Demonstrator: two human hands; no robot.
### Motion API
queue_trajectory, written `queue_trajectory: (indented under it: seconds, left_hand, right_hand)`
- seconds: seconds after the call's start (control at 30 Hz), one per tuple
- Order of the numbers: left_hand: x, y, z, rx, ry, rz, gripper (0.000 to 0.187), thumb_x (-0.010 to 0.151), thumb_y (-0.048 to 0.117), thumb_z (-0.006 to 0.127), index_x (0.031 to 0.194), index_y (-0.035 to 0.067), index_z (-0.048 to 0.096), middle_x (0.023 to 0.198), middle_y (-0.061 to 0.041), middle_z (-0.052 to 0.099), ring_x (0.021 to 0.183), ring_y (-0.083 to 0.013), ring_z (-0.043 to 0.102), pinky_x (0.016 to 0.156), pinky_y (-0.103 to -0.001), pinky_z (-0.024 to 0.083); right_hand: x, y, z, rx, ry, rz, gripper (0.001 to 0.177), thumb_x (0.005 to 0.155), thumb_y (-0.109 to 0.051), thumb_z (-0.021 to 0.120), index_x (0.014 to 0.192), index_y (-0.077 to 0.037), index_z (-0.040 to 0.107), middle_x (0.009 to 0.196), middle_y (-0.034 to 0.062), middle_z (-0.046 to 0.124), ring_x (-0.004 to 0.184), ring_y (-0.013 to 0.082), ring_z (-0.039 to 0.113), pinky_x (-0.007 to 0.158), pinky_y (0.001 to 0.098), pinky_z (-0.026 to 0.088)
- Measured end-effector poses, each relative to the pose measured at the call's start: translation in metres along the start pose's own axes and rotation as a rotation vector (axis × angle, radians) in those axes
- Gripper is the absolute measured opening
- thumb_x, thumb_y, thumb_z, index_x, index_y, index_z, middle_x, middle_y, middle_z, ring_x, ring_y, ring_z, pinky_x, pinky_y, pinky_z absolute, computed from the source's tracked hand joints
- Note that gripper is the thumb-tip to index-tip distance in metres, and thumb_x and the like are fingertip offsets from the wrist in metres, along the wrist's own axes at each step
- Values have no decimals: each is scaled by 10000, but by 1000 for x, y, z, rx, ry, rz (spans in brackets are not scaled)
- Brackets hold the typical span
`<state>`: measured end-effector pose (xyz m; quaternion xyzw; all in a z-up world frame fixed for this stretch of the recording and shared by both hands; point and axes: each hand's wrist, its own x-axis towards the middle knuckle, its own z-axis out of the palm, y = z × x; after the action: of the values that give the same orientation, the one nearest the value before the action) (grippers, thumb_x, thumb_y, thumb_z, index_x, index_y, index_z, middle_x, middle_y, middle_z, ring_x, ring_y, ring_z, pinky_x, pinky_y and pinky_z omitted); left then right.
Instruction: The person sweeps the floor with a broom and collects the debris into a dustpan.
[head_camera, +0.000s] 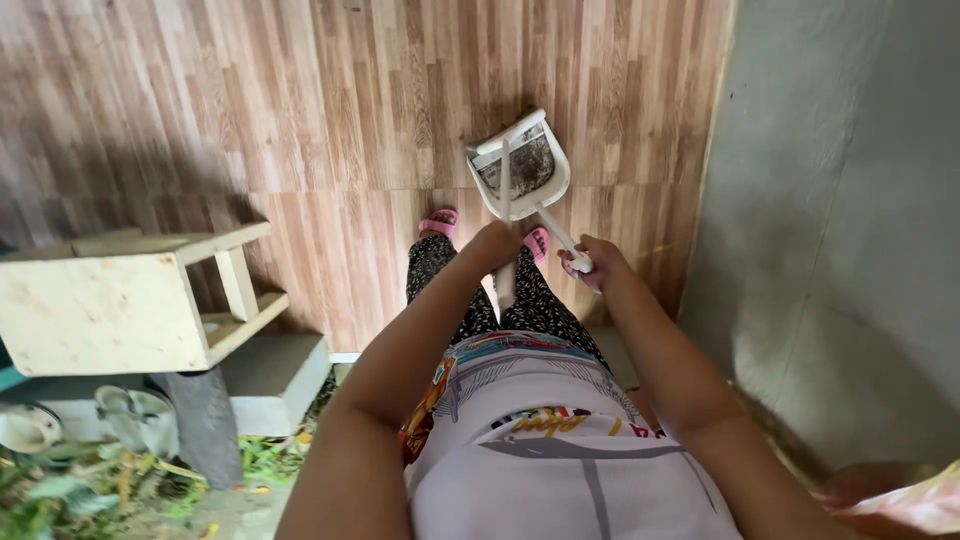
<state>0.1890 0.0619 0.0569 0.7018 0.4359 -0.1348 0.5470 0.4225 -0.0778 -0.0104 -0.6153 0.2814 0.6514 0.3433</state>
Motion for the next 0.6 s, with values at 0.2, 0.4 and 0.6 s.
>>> queue_trajectory:
  seconds: [0.2, 0.4, 0.6]
  left_hand:
    - [38, 72, 27, -526, -93, -405, 287, 973, 158, 507, 949, -54, 699, 837, -234, 740, 682, -344, 767, 559, -467, 638]
    - [12, 100, 16, -390, -29, -279, 282, 956, 155, 547, 896, -43, 738, 787, -199, 747, 662, -311, 788, 509, -408, 638]
    - [-25, 122, 4, -429, 46, -355, 265, 916, 252, 628, 905, 3, 719, 802, -173, 752, 643, -279, 761, 512, -403, 633]
  right_hand:
    - [-4, -24, -2, -68, -128, 2, 367, 1035, -294, 576, 1256, -2, 563, 1084, 216, 625, 747, 193, 678, 676, 267, 604]
    - [7, -33, -5, -91, -236, 40, 370, 1057, -315, 592, 1251, -16, 496, 1009, 120, 628, 808, 188, 657, 729, 314, 615]
    - [6, -34, 9, -233, -258, 30, 537, 1019, -502, 564, 1330, -65, 593, 934, 61, 644, 748, 126, 611, 655, 259, 592]
